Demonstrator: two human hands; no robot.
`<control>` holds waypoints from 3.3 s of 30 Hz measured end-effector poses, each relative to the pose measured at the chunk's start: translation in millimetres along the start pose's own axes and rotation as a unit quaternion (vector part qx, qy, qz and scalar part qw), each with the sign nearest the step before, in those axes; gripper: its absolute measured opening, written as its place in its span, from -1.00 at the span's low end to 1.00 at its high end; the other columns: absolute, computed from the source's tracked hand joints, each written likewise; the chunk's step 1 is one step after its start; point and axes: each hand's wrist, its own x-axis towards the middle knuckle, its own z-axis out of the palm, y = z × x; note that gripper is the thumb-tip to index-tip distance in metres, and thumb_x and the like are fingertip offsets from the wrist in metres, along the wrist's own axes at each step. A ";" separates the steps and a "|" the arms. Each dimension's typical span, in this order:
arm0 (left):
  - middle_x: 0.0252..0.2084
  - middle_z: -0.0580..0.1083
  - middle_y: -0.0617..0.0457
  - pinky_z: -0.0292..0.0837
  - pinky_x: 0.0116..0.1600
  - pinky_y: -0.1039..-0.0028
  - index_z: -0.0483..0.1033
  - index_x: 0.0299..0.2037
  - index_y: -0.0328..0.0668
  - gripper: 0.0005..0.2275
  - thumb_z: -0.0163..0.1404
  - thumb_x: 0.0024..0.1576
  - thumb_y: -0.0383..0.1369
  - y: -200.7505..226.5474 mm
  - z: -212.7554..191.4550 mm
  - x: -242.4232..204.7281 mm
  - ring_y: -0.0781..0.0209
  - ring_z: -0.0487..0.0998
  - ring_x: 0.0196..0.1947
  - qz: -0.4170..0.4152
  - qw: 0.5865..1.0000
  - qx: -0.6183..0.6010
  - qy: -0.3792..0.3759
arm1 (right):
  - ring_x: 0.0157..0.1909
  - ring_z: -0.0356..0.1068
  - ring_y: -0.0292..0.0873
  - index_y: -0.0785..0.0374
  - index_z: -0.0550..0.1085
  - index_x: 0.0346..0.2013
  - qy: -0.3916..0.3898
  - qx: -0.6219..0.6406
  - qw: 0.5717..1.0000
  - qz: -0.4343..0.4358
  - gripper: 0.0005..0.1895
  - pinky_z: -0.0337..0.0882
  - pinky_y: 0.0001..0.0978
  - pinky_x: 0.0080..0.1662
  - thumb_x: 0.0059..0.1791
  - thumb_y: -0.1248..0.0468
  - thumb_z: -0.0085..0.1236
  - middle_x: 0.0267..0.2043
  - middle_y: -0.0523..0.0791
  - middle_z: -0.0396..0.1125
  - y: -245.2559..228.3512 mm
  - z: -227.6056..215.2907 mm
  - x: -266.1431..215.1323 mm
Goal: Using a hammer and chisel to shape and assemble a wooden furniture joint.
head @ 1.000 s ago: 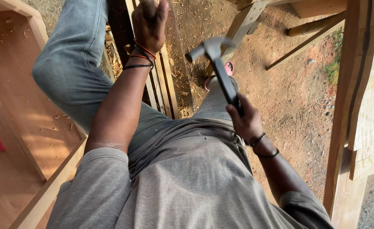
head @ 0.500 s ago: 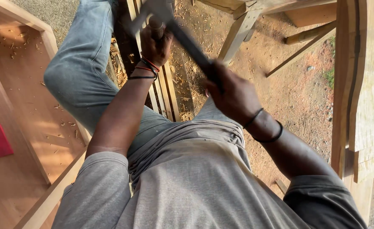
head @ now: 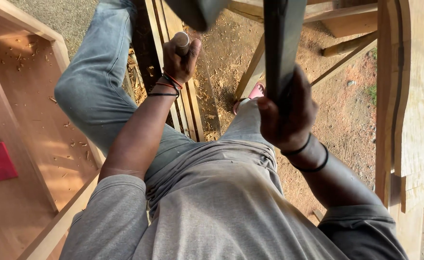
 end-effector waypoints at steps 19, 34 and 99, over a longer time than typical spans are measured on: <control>-0.37 0.52 -0.13 0.44 -0.15 0.34 0.51 -0.34 -0.30 -0.69 0.06 0.31 -0.19 -26.7 6.4 -10.7 0.04 0.60 -0.29 -0.109 0.992 0.054 -0.042 | -0.17 0.56 0.03 0.23 0.12 0.44 0.027 0.030 0.999 0.020 -0.33 0.56 -0.21 -0.13 0.14 0.16 0.21 -0.13 0.00 0.45 14.7 20.2 -32.9; -0.36 0.52 -0.06 0.42 -0.09 0.32 0.48 -0.29 -0.25 -0.70 0.02 0.34 -0.16 -80.1 16.4 -27.1 0.09 0.57 -0.25 -0.121 0.990 0.017 -0.072 | -0.09 0.59 0.03 0.31 0.17 0.39 -0.057 -0.028 0.998 0.020 -0.36 0.59 -0.21 -0.14 0.13 0.16 0.22 -0.05 0.08 0.49 -2.7 11.7 -25.5; -0.60 0.24 0.20 0.13 -0.47 0.49 0.25 -0.44 -0.24 -0.48 -0.12 0.42 0.05 -59.1 -3.0 26.6 0.41 0.30 -0.61 -0.042 0.988 -0.132 0.063 | -0.30 0.58 -0.06 0.22 0.36 0.30 -0.250 -0.053 0.862 0.438 -0.40 0.53 -0.24 -0.24 0.02 0.06 0.20 -0.33 0.05 0.52 60.3 -17.4 -230.6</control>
